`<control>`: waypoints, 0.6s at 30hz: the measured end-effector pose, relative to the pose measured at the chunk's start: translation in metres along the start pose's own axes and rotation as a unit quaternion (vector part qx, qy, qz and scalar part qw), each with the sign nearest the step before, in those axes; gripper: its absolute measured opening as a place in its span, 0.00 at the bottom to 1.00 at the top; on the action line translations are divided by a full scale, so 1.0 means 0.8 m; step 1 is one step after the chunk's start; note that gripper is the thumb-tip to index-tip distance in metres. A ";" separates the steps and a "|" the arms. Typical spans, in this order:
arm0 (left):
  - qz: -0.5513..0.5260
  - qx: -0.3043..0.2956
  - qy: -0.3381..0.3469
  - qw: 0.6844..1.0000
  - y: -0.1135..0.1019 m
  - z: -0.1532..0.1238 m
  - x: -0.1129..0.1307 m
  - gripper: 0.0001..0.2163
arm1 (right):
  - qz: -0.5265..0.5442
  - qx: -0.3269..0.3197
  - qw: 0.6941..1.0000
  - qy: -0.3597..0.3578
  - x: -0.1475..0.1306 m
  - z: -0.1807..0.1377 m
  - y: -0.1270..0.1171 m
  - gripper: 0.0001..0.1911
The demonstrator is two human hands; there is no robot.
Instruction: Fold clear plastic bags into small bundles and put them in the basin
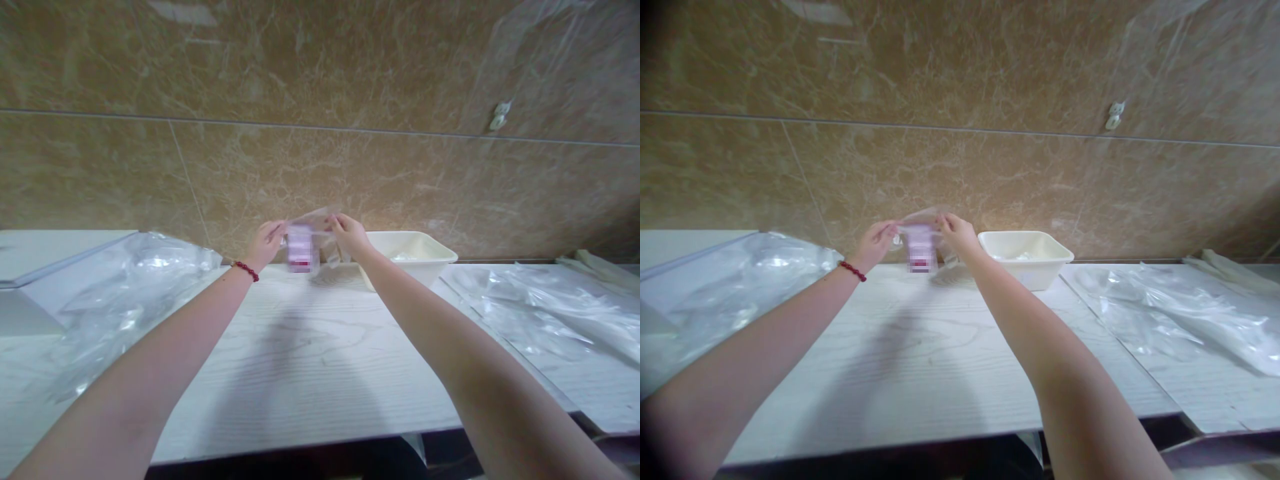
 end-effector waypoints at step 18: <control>0.037 -0.372 0.107 0.921 -0.016 -0.191 0.010 0.16 | -0.034 -0.321 0.931 -0.168 0.045 -0.193 0.019 0.18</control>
Point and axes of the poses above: each hand's wrist, its own z-axis towards the middle knuckle, its own y-axis out of the palm, x = y × z, the point moved 3 cm from there along z, towards the middle knuckle, and after that the axes turned 10 degrees about x, right-handed, at the moved point
